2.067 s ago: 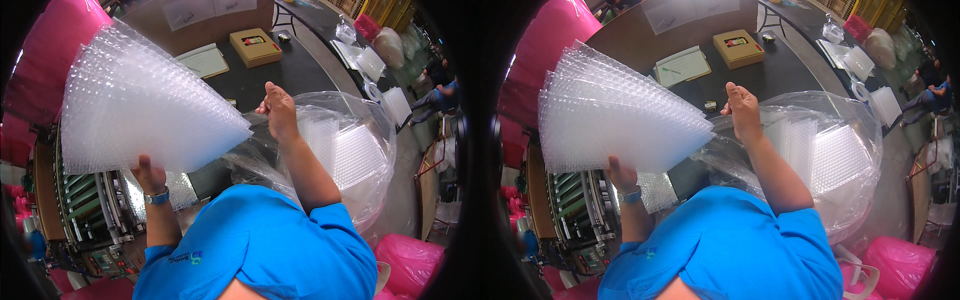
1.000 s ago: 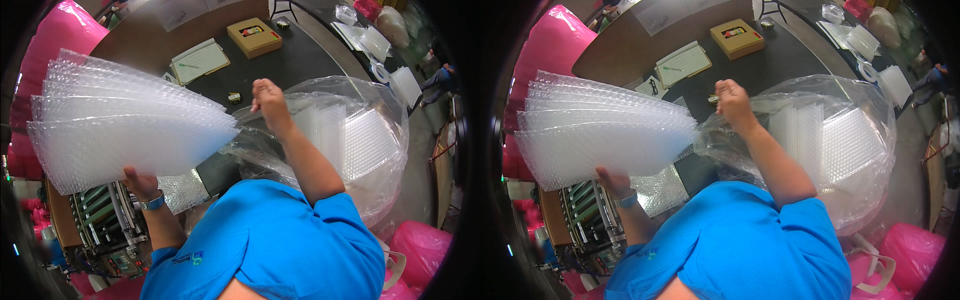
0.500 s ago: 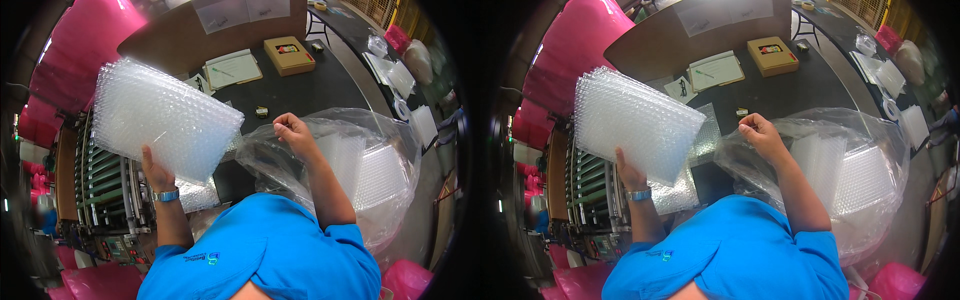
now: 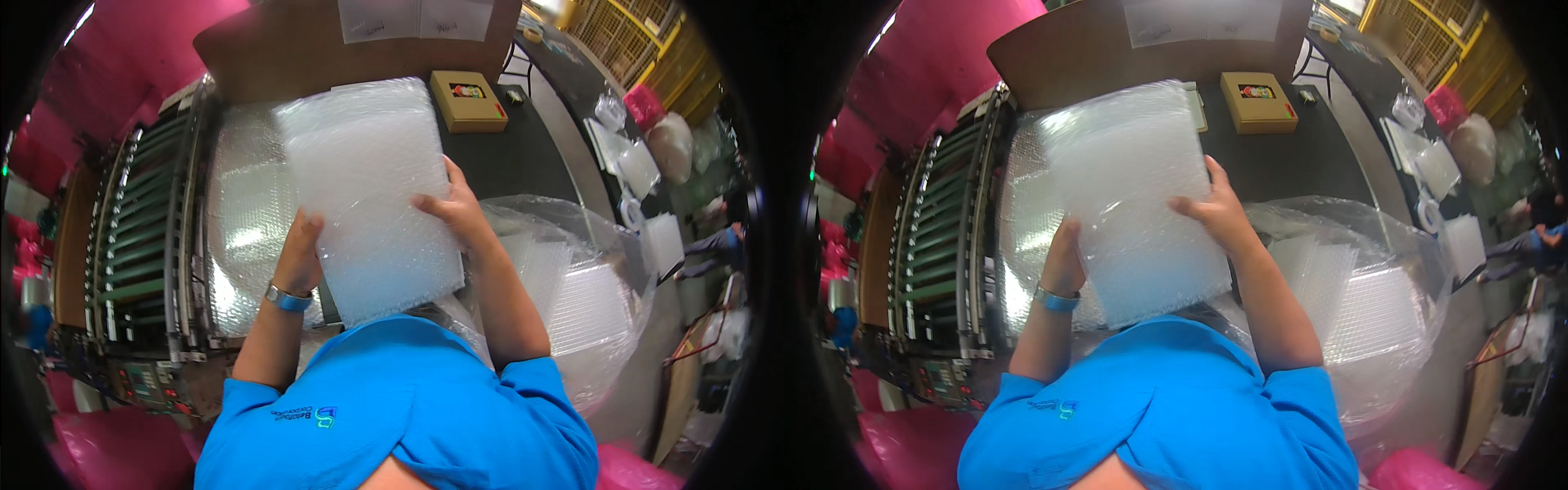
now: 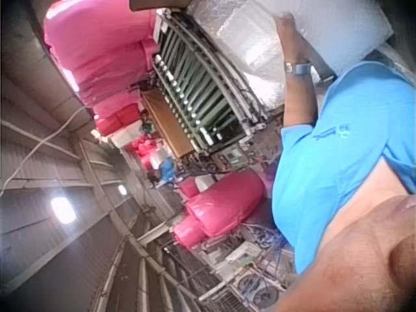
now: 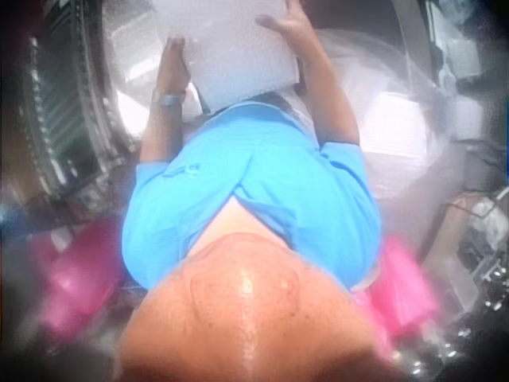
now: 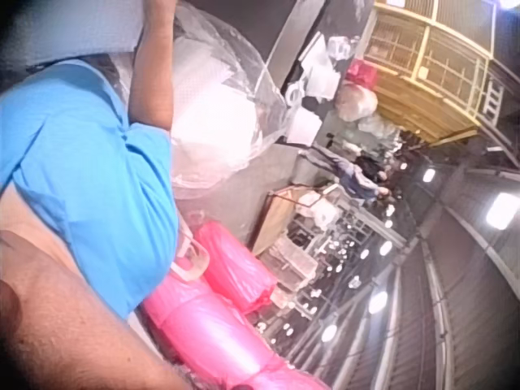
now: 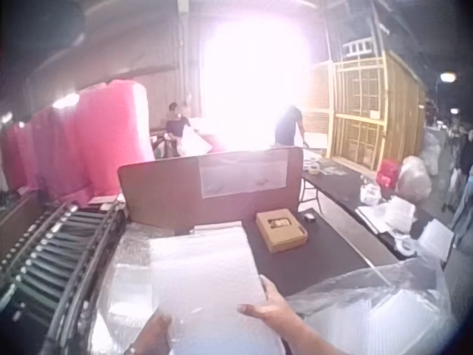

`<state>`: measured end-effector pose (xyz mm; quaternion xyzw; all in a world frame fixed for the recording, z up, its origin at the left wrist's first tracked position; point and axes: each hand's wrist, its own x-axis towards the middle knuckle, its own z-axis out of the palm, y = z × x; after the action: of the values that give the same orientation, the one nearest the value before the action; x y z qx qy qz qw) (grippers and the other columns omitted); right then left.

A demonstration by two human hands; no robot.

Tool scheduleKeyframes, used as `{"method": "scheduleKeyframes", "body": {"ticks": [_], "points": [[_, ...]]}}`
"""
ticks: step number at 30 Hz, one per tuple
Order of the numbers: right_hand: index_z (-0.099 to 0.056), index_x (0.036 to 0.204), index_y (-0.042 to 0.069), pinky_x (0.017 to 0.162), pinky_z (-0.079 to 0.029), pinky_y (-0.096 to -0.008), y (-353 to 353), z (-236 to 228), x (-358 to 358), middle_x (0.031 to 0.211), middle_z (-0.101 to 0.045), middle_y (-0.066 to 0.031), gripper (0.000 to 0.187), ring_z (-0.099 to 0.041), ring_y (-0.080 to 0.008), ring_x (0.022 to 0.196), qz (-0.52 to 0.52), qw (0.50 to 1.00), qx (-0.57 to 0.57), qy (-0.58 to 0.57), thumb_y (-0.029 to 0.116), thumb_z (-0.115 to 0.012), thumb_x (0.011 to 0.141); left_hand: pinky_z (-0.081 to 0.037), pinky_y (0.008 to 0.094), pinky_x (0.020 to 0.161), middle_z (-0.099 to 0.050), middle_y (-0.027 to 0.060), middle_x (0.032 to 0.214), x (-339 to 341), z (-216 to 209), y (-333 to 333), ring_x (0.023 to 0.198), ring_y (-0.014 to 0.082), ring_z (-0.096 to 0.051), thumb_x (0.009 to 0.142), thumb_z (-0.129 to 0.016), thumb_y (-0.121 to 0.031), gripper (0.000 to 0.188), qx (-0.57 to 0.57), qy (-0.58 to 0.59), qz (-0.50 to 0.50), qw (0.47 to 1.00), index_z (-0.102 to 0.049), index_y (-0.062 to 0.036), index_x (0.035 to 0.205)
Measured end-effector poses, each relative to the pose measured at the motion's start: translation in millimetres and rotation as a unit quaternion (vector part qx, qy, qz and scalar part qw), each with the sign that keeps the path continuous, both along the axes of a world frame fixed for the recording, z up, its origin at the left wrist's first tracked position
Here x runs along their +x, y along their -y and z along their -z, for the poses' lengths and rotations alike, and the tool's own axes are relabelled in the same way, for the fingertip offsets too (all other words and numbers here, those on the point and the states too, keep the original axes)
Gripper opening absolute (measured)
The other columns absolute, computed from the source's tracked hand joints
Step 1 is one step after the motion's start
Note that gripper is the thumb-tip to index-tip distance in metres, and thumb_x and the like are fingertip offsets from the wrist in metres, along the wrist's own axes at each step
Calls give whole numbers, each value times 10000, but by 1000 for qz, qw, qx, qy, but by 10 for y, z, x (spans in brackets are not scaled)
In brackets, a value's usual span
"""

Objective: The person repeatedly picks up sheets of bubble wrap from a table, unfolds them, and places them into a large clear plastic bag. The person handles the bubble wrap one sheet at a time, folding and unfolding it before bagging it. The task is performed in a warehouse setting with other workers visible in the background.

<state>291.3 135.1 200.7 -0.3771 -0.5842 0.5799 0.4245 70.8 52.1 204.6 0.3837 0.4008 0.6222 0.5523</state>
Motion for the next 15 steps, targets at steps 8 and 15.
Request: {"method": "scheduleKeyframes", "body": {"ticks": [8,15], "points": [[-373,1206,0,877,-405,-414,111,201,501,1123,-493,-163,598,-490,-298,1017,5,866,-294,-405,288,-635,751,-507,339,706,-531,112,1063,-73,183,42,925,211,-559,861,-433,-405,516,-68,178,92,977,-306,-83,1244],[-387,1202,6,890,-391,-411,178,198,561,1151,-483,-157,588,-480,-293,1036,55,894,-276,-350,335,-606,767,-508,312,696,-543,88,1019,-65,261,30,883,194,-571,870,-437,-363,477,-71,176,113,975,-333,-53,1217]]}}
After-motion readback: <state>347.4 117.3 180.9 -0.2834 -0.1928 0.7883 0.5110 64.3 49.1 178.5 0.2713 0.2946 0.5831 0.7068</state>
